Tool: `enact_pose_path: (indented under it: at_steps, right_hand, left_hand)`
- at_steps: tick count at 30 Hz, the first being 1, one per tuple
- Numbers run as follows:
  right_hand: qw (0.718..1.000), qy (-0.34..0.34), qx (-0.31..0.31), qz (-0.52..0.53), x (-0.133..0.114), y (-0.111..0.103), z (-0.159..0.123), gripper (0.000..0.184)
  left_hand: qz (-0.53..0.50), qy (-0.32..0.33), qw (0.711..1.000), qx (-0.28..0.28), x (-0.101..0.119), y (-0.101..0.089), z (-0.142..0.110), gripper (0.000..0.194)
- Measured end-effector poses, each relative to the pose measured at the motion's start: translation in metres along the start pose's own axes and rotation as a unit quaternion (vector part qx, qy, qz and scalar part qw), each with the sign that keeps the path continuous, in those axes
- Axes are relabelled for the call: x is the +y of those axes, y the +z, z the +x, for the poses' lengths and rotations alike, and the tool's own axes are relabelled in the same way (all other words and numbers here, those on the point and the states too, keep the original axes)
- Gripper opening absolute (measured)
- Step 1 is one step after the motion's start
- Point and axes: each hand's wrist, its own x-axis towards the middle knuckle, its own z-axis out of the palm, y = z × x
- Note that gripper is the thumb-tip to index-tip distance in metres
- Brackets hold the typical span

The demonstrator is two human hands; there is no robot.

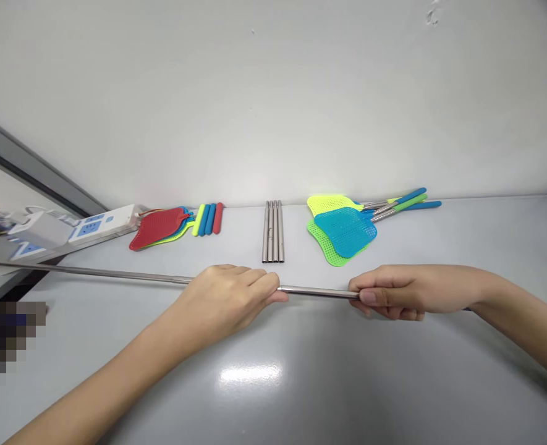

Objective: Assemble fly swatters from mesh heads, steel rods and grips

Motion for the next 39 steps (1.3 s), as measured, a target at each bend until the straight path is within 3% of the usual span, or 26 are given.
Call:
enact_pose_path:
  at_steps: [6,13,19,27,39]
  right_hand:
    - [0.999,-0.017,-0.012,0.039,0.007,-0.009,-0.003,0.035]
    - [0.999,-0.036,0.016,0.030,0.014,-0.025,-0.016,0.036]
    - [1.000,-0.014,0.019,0.002,0.003,-0.016,-0.015,0.031]
    - [0.999,0.017,0.025,-0.012,-0.008,-0.001,-0.024,0.029]
    - [1.000,-0.010,0.020,-0.018,-0.002,-0.002,-0.014,0.042]
  left_hand:
    - [0.010,-0.006,1.000,0.014,-0.003,0.002,-0.001,0.039]
    - [0.013,-0.023,1.000,0.008,-0.005,0.000,0.003,0.036]
    - [0.013,-0.057,0.998,0.014,0.010,-0.002,0.009,0.034]
    - [0.035,-0.016,0.996,0.082,0.021,-0.008,0.016,0.034]
    - [0.015,-0.010,1.000,0.025,0.006,-0.009,0.007,0.040]
